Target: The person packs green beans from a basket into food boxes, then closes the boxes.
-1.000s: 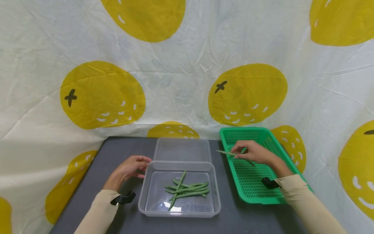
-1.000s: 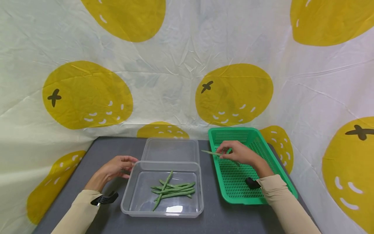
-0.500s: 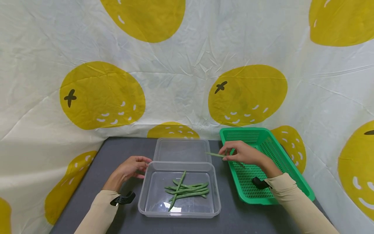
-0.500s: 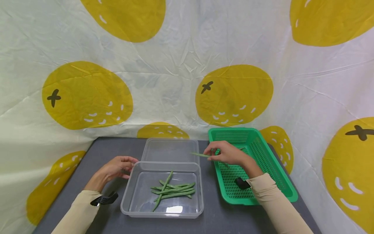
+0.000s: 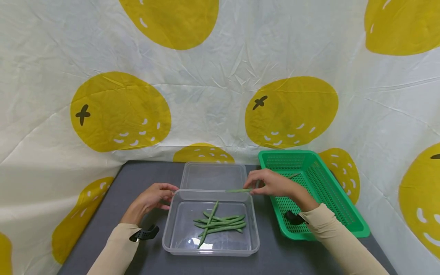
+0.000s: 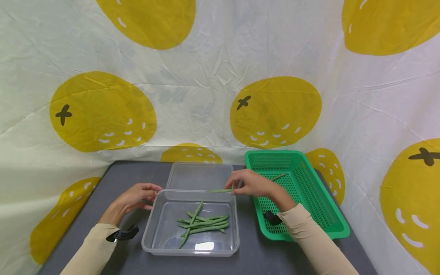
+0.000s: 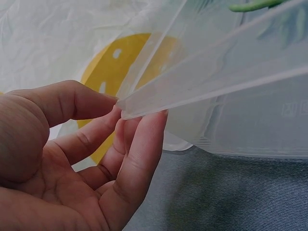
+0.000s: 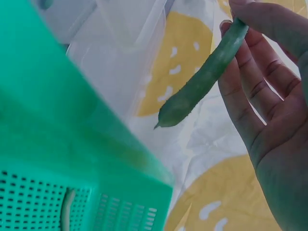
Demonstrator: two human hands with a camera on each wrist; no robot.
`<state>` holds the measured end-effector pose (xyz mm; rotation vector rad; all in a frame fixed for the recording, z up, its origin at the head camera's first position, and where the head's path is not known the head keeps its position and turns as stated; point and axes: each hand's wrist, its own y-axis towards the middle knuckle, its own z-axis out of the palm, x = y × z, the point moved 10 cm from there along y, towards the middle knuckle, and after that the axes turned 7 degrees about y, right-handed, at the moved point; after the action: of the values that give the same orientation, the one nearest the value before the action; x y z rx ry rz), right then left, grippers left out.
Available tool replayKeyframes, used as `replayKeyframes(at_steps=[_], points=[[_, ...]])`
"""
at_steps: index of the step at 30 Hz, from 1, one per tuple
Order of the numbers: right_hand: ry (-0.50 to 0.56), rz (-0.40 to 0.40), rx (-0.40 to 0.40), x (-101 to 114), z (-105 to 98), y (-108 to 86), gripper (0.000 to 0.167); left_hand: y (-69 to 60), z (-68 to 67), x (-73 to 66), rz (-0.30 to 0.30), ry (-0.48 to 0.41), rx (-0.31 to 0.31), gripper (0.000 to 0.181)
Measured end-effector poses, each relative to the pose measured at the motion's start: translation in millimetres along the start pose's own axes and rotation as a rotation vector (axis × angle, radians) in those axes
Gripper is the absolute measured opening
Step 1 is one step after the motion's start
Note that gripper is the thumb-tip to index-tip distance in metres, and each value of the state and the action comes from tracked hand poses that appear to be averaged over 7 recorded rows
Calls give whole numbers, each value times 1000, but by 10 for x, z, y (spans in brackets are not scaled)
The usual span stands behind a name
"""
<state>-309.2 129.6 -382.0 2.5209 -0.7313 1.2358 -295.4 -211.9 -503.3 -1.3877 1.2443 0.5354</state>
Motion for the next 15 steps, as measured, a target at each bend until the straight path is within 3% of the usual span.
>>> replayKeyframes(at_steps=[15], points=[[15,-80,70,226,289,249,22,-6,1,-17,5,-2,5,37]])
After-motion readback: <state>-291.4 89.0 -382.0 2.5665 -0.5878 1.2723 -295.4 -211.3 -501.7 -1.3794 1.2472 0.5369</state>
